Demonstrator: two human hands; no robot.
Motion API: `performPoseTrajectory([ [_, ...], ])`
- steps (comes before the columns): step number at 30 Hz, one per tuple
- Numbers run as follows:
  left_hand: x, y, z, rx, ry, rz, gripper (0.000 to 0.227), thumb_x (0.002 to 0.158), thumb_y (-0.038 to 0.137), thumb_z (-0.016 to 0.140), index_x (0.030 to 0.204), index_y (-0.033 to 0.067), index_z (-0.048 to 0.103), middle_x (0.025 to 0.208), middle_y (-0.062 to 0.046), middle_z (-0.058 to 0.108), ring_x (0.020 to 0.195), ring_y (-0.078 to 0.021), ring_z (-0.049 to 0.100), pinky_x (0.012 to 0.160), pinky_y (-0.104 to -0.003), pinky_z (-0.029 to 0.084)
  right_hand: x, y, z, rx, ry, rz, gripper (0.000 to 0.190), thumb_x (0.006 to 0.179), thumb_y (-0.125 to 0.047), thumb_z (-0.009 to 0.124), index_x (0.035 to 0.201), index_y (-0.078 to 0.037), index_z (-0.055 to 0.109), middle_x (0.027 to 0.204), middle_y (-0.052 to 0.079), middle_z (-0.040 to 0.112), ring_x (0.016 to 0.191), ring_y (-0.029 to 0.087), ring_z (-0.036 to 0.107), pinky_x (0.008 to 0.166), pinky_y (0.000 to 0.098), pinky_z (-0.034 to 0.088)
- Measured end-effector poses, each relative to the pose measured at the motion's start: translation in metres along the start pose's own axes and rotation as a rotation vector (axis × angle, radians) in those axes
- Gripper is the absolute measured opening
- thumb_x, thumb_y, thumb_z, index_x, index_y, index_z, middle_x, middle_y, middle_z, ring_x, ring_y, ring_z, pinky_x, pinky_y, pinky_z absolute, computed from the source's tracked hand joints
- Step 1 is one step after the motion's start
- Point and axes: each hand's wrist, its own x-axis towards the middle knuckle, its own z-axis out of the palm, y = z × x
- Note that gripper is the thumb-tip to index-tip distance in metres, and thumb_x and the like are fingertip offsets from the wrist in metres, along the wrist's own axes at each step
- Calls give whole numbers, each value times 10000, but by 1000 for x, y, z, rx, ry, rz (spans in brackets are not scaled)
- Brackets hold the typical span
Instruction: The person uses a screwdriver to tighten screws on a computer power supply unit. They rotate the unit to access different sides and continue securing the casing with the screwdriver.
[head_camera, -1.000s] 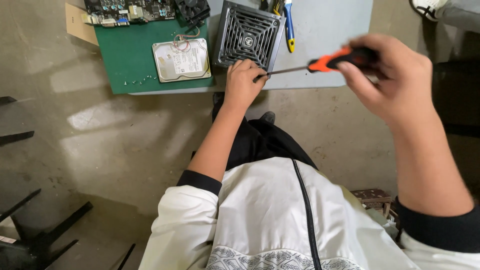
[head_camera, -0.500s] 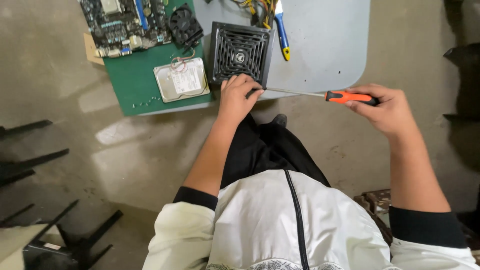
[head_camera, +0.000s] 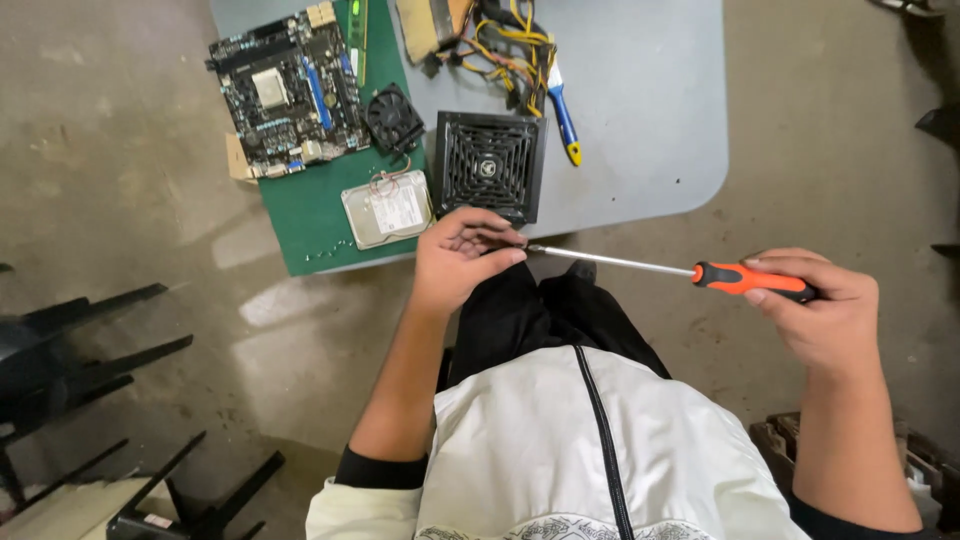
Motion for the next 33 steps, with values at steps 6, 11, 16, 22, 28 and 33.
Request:
performPoseTrajectory([
  [6, 7, 2, 4, -68, 46, -55, 478, 796, -92, 929, 1202, 56, 725, 1031, -198, 828, 1001, -236, 834, 892, -313, 708, 14, -15, 5, 13, -6, -40, 301, 872, 71, 833, 1161, 42, 758, 1179, 223, 765, 1049, 294, 733, 907, 302, 597],
  [11, 10, 7, 12, -93, 31, -18, 480, 818, -99, 914, 1228, 45, 710, 1035, -206, 825, 1019, -249, 834, 926, -339, 718, 19, -32, -1, -12, -19, -35, 281, 886, 61, 815, 1161, 44, 762, 1149, 222, 766, 1010, 280, 717, 861, 301, 567],
  [16, 8, 15, 22, -2, 17, 54, 462, 847, -86, 904, 1239, 59, 706, 1039, -190, 826, 1021, -235, 835, 952, -325, 711, 13, -40, -15, -64, -6, -42, 280, 885, 30, 839, 1155, 58, 768, 1162, 225, 774, 1012, 269, 725, 865, 289, 562],
  [22, -4, 25, 38, 288, -20, 108, 399, 888, -32, 897, 1242, 35, 725, 1049, -141, 844, 1045, -194, 839, 1072, -305, 678, 1, -62, -29, -174, -32, 7, 271, 907, 9, 838, 1171, 48, 791, 1107, 153, 788, 896, 177, 674, 753, 226, 509],
  [28, -26, -34, 47, -130, 120, -25, 535, 828, -106, 900, 1289, 33, 667, 1021, -178, 823, 1024, -272, 830, 974, -380, 714, -4, -47, -33, -188, -67, 26, 241, 923, 48, 811, 1162, 66, 786, 1135, 169, 779, 982, 203, 684, 821, 266, 509],
  [33, -45, -129, 58, -887, 252, -98, 388, 854, -169, 828, 1190, 7, 744, 1034, -181, 808, 960, -212, 797, 832, -286, 676, -5, -30, -26, -172, -101, 84, 260, 910, 40, 815, 1167, 52, 780, 1178, 180, 779, 945, 210, 690, 755, 257, 532],
])
